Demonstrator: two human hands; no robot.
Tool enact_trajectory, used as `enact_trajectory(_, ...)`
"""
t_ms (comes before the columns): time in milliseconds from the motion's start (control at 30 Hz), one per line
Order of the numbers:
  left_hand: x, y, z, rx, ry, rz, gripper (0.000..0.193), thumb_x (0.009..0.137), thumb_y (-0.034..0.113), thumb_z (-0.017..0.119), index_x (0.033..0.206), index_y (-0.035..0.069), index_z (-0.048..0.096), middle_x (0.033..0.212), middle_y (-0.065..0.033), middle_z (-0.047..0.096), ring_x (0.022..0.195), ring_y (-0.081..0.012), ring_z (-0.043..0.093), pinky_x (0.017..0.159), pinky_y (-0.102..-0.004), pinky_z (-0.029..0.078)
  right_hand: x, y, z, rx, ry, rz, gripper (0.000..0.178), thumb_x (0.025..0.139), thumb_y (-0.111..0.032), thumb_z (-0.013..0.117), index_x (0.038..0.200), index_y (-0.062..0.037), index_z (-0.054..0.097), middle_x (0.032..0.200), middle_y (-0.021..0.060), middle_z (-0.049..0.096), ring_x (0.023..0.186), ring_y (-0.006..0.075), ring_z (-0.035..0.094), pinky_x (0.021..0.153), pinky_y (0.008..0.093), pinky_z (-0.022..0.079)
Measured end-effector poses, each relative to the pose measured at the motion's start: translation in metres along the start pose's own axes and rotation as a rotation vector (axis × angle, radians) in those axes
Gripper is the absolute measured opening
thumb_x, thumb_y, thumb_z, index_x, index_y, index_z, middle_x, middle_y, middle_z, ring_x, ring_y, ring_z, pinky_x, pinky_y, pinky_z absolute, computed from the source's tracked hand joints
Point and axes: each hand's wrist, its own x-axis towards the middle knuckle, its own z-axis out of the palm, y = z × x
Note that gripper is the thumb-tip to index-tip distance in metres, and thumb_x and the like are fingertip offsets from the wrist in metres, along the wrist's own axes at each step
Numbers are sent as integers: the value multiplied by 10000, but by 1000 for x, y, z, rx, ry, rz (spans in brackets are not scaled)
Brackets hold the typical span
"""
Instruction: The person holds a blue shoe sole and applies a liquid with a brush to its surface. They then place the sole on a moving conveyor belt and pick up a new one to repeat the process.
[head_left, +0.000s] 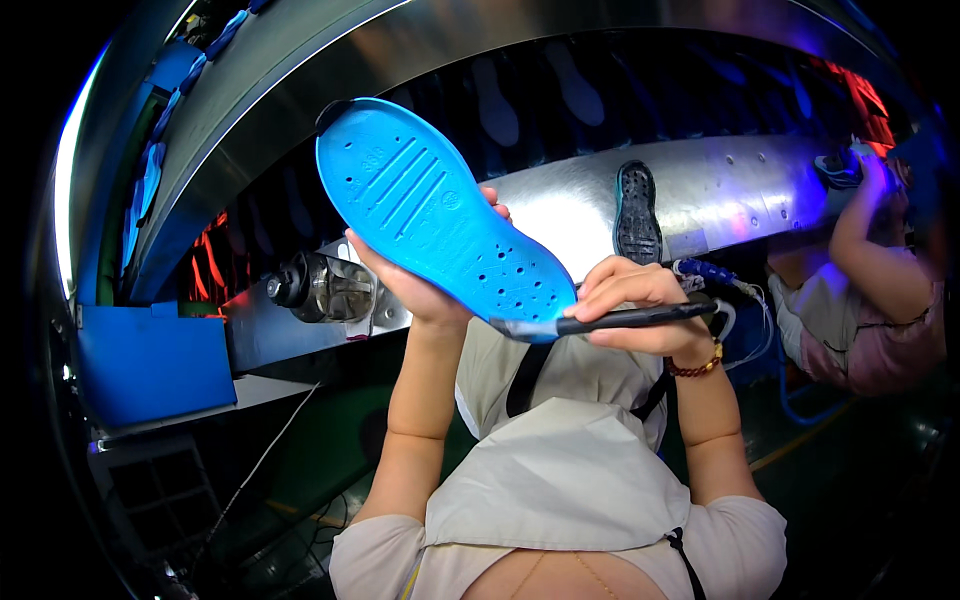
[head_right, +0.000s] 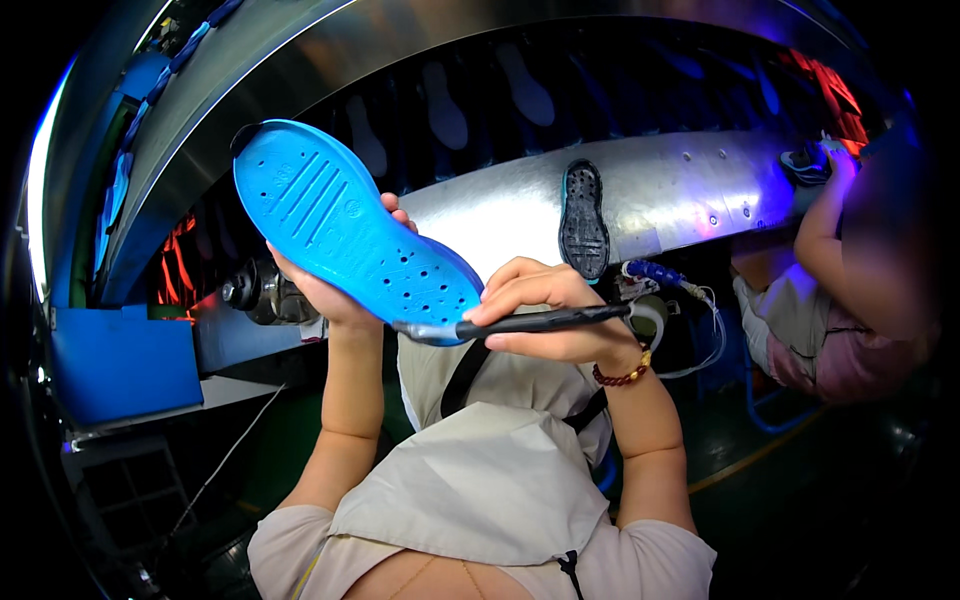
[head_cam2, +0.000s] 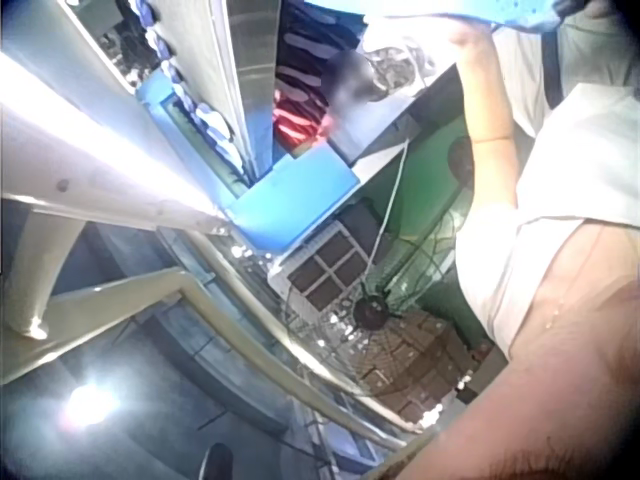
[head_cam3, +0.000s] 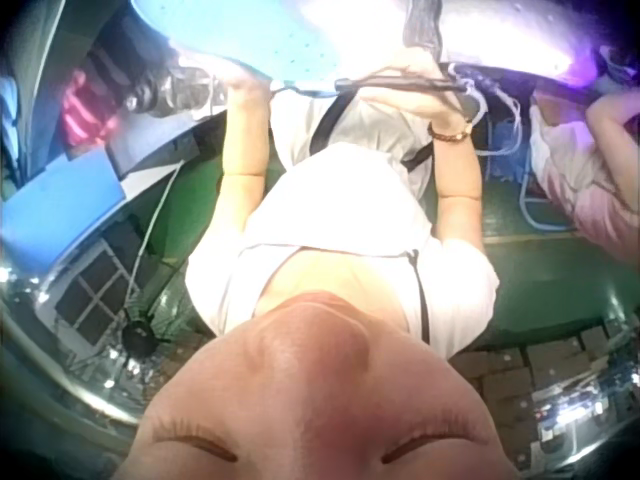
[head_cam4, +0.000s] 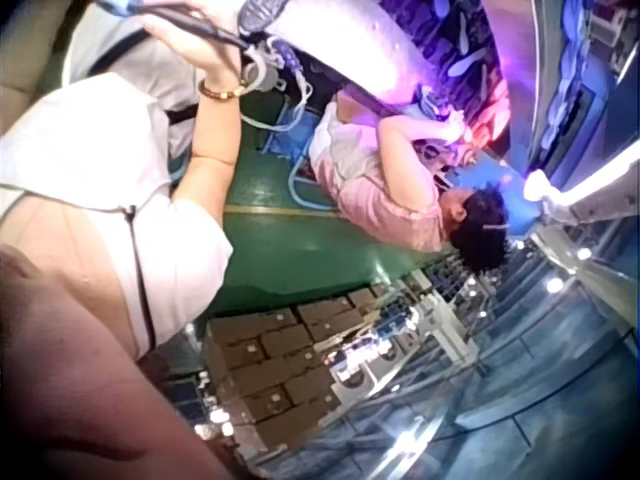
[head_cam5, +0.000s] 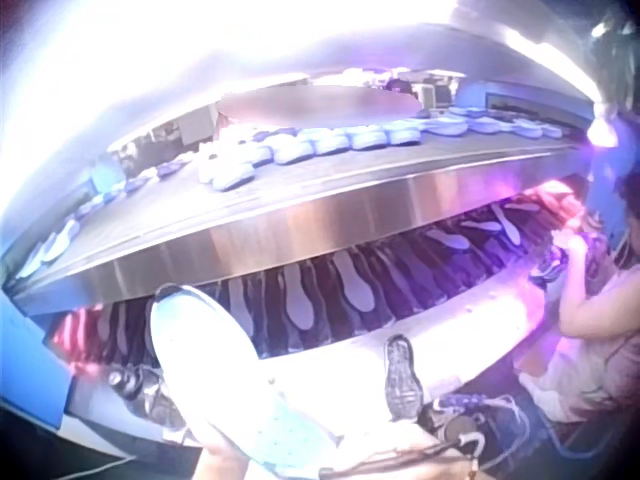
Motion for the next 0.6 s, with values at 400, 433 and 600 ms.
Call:
enact_trajectory(400, -26, -30, 6, -141, -21, -172, 798, 809, 645, 211, 1305, 25, 293, 1198, -251, 439, 1041, -380, 496, 846, -488, 431, -1, 12, 34, 889, 456, 273, 215, 776, -17, 590, 979, 46, 563, 942, 161, 609, 806, 169, 609, 710, 239, 496)
enact_trajectory(433, -29, -32, -2, -281, -121, -249, 757, 825, 607, 243, 1309, 26, 288, 1209, -253, 430, 1047, -385, 493, 839, -493, 434, -4, 14, 31, 674, 353, 226, 213, 769, -24, 609, 966, 45, 567, 928, 147, 616, 735, 147, 602, 655, 232, 497)
enact_trajectory(600, -24, -15, -36, -39, -139, -375, 588, 850, 397, 343, 1284, 1, 317, 1188, -216, 471, 1024, -333, 524, 851, -446, 435, 0, -13, -1, 223, -86, 113, 228, 664, 33, 678, 888, 5, 643, 884, 134, 646, 763, 170, 627, 690, 241, 491)
